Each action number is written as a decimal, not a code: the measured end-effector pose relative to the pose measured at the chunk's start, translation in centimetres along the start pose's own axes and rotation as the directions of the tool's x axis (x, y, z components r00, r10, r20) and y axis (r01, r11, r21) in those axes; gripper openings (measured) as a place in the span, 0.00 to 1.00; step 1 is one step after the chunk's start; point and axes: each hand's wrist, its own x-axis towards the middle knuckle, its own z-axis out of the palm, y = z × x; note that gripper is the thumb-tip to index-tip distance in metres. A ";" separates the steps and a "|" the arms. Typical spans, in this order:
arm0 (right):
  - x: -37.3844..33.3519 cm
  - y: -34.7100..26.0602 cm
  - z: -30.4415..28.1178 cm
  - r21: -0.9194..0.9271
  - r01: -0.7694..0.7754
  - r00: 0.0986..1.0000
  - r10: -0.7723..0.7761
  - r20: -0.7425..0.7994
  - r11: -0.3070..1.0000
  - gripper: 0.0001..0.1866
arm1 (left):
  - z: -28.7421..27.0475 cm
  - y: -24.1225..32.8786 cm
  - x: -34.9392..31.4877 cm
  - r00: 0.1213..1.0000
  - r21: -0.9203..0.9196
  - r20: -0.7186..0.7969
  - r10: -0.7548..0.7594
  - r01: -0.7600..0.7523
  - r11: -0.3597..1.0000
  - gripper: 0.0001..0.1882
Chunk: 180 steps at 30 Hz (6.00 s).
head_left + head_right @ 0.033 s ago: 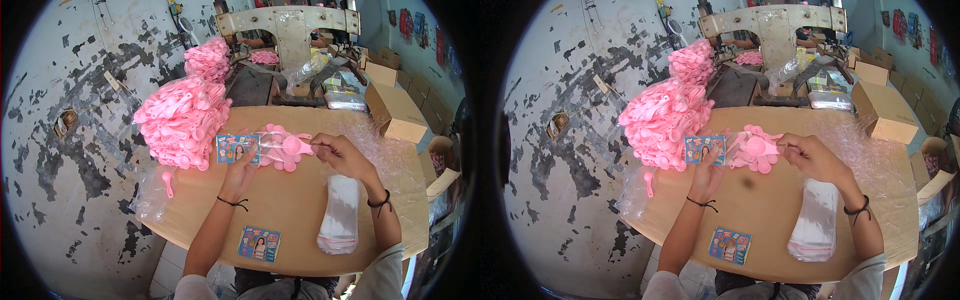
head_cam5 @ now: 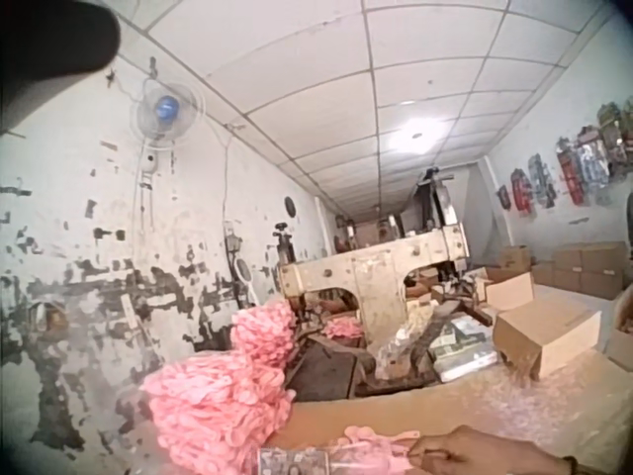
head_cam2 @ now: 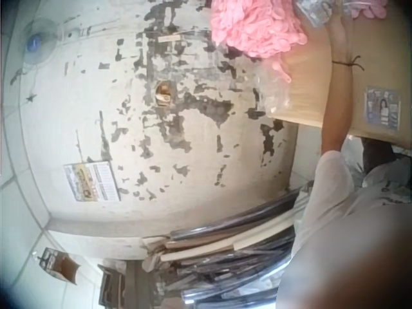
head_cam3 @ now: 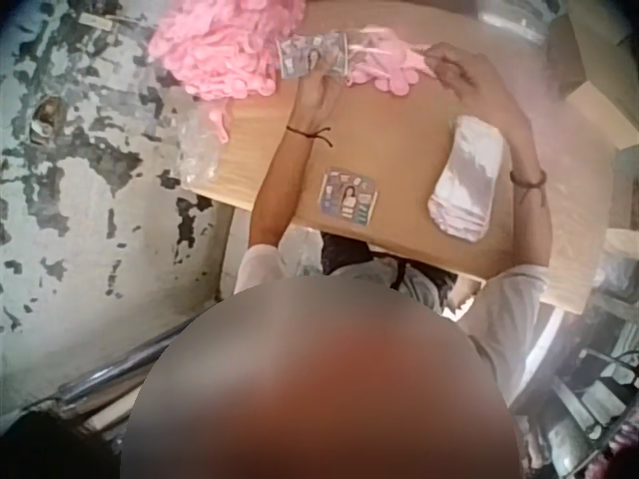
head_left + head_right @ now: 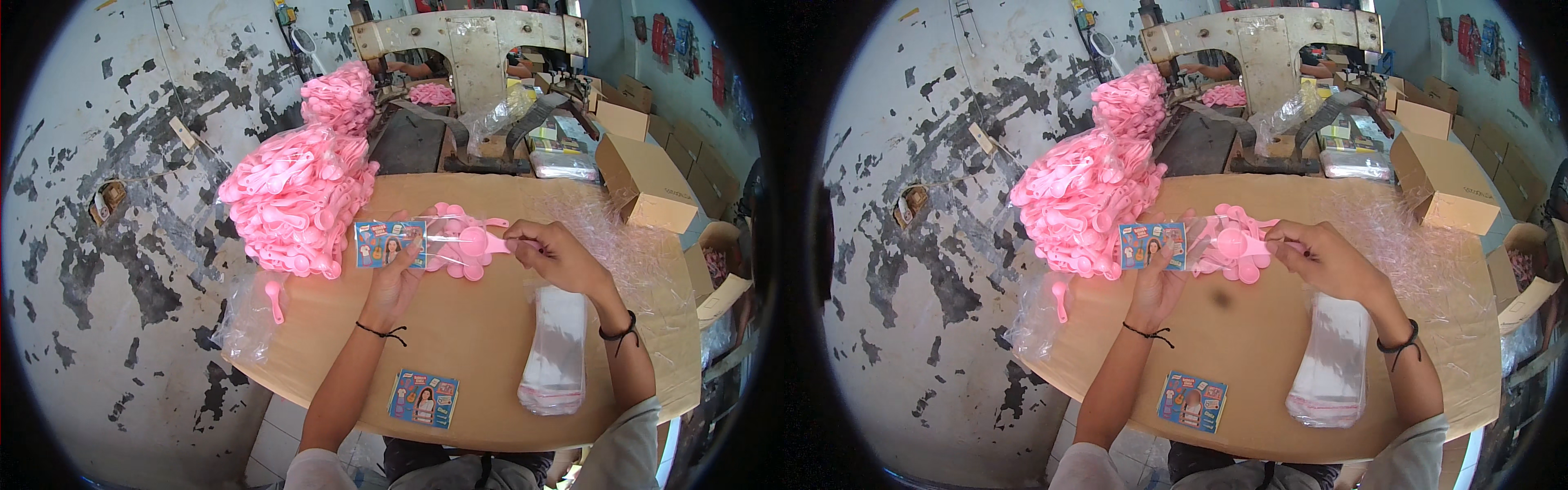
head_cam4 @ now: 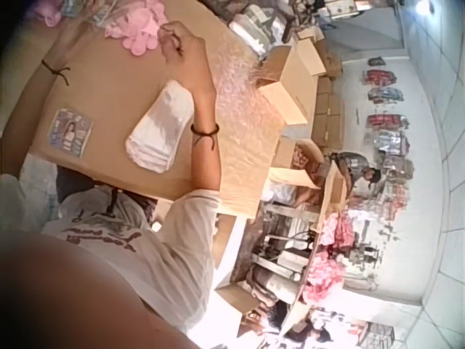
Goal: Packaging pink plastic spoons into plastic bags with a card insert.
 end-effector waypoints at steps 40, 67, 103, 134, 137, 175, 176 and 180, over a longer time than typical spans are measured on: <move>1.4 -0.6 1.9 0.101 0.026 0.976 -0.003 -0.216 0.995 0.12 | 3.8 -2.5 -1.3 0.757 0.450 0.342 -0.557 0.388 0.804 0.25; 1.3 1.4 4.7 -0.631 0.286 0.914 -0.403 -0.045 0.721 0.09 | 4.0 -1.7 -1.4 0.960 0.934 0.055 -0.275 0.047 0.353 0.12; 0.5 3.0 -1.2 -0.145 -0.101 0.976 0.069 -0.206 0.984 0.14 | 2.3 -2.1 -0.3 0.867 0.299 -0.208 -0.454 0.498 0.814 0.18; 1.0 6.6 3.1 0.175 0.044 0.998 -0.053 0.046 0.984 0.11 | -1.6 -2.2 0.5 0.898 0.646 0.180 -0.402 0.200 0.736 0.11; 1.2 6.6 3.5 0.152 0.058 0.998 -0.062 0.025 0.987 0.11 | -2.3 -2.4 0.5 0.904 0.655 0.214 -0.369 0.147 0.741 0.10; -24.6 -3.4 5.0 -0.008 -0.499 0.658 0.373 -0.654 0.866 0.17 | 7.7 -6.6 -6.2 0.515 0.691 0.723 -0.461 -0.547 0.473 0.24; -21.1 -4.0 4.9 -0.066 -0.551 0.690 0.410 -0.596 0.832 0.17 | 7.4 -6.7 -6.3 0.518 0.689 0.725 -0.455 -0.557 0.463 0.24; -18.3 -1.8 5.0 -0.205 -0.618 0.748 0.488 -0.450 0.759 0.18 | 7.6 -7.4 -6.9 0.510 0.685 0.728 -0.459 -0.574 0.449 0.24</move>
